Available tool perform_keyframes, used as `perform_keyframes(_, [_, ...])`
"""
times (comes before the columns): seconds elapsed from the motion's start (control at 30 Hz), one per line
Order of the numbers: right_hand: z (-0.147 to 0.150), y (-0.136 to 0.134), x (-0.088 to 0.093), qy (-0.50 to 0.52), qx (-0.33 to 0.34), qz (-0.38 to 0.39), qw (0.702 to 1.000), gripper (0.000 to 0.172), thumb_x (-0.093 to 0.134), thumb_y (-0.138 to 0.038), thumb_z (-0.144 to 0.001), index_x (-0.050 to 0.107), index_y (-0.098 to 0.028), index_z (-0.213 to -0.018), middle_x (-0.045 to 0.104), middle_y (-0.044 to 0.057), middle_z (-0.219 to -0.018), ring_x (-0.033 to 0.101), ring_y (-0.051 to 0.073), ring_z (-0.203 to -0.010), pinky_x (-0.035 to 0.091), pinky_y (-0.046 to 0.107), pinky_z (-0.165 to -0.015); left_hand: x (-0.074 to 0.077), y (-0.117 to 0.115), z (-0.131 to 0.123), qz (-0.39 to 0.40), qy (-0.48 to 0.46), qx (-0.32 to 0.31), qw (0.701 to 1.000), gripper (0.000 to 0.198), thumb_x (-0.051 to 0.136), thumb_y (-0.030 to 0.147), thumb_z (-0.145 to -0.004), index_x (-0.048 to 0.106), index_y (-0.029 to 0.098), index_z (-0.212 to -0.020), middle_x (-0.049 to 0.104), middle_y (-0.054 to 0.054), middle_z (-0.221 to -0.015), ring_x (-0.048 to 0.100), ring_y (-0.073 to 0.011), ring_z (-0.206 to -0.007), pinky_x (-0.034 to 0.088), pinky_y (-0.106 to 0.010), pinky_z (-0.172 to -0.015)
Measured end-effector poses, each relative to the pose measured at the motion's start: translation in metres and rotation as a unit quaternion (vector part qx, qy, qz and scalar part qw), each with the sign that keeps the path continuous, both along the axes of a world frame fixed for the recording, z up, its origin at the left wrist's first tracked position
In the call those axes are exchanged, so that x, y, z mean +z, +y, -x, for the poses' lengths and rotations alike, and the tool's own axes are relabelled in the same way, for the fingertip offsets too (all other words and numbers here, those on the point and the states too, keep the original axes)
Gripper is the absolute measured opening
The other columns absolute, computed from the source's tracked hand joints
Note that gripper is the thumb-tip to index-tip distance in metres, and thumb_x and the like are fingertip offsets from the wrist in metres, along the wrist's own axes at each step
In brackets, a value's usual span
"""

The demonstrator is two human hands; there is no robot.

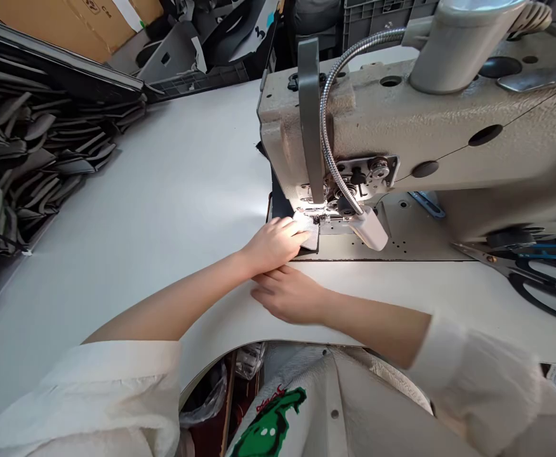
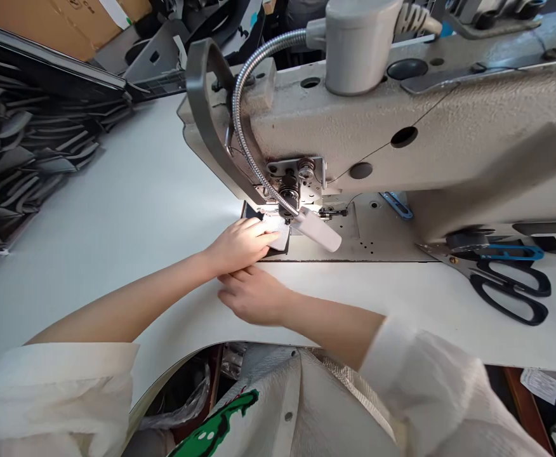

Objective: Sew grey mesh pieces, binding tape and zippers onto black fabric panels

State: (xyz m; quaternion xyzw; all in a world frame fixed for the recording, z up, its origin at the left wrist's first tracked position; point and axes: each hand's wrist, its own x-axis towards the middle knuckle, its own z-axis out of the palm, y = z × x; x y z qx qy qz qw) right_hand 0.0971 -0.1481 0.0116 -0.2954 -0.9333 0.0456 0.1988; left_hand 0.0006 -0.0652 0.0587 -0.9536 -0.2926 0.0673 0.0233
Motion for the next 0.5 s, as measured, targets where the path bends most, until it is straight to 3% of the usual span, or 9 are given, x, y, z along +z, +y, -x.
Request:
perform_keyframes(0.03, [-0.015,-0.008,-0.001,0.007,0.013,-0.021,1.0,0.03,0.038,-0.018,-0.095,0.064,-0.017,-0.11,0.061,0.01,-0.118,0.054,0.02,-0.099,0.044,0.032,-0.083,-0.003,0.001,0.004,-0.026,-0.003,-0.014,1.0,0.029,0.041,0.011,-0.088,0.066,0.02,-0.098,0.063,-0.007,-0.094,0.054,-0.0215,-0.089,0.044,-0.032,-0.074])
perform_keyframes(0.1, [-0.046,-0.016,-0.003,0.006,-0.026,-0.036,0.999,0.034,0.036,-0.016,-0.095,0.061,-0.012,-0.118,0.063,0.013,-0.106,0.054,0.02,-0.088,0.044,0.033,-0.074,-0.012,0.002,0.012,-0.059,-0.025,-0.038,0.997,0.031,0.036,0.013,-0.092,0.067,0.02,-0.092,0.063,-0.006,-0.086,0.052,-0.0195,-0.081,0.042,-0.031,-0.07])
perform_keyframes(0.23, [-0.084,-0.008,-0.003,-0.035,-0.231,0.005,0.972,0.04,0.034,-0.021,-0.096,0.06,-0.015,-0.126,0.059,0.008,-0.078,0.052,0.019,-0.069,0.036,0.031,-0.055,-0.029,0.003,0.015,-0.093,-0.08,-0.051,0.991,0.034,0.033,0.016,-0.097,0.066,0.02,-0.095,0.062,-0.005,-0.083,0.05,-0.0172,-0.077,0.042,-0.029,-0.069])
perform_keyframes(0.33, [-0.087,0.001,-0.005,-0.054,-0.309,0.018,0.949,0.041,0.036,-0.026,-0.095,0.058,-0.018,-0.129,0.059,0.007,-0.077,0.053,0.018,-0.068,0.027,0.03,-0.048,-0.035,0.01,0.012,-0.093,-0.098,-0.056,0.989,0.033,0.034,0.02,-0.098,0.067,0.021,-0.097,0.063,-0.005,-0.083,0.052,-0.0171,-0.08,0.044,-0.029,-0.074])
perform_keyframes(0.5, [-0.081,0.002,-0.01,-0.055,-0.325,0.003,0.944,0.039,0.039,-0.026,-0.095,0.06,-0.019,-0.126,0.058,0.006,-0.076,0.052,0.016,-0.07,0.025,0.03,-0.049,-0.044,0.035,0.006,-0.096,-0.158,-0.074,0.98,0.032,0.036,0.021,-0.098,0.068,0.02,-0.097,0.064,-0.005,-0.084,0.056,-0.0166,-0.085,0.046,-0.029,-0.078])
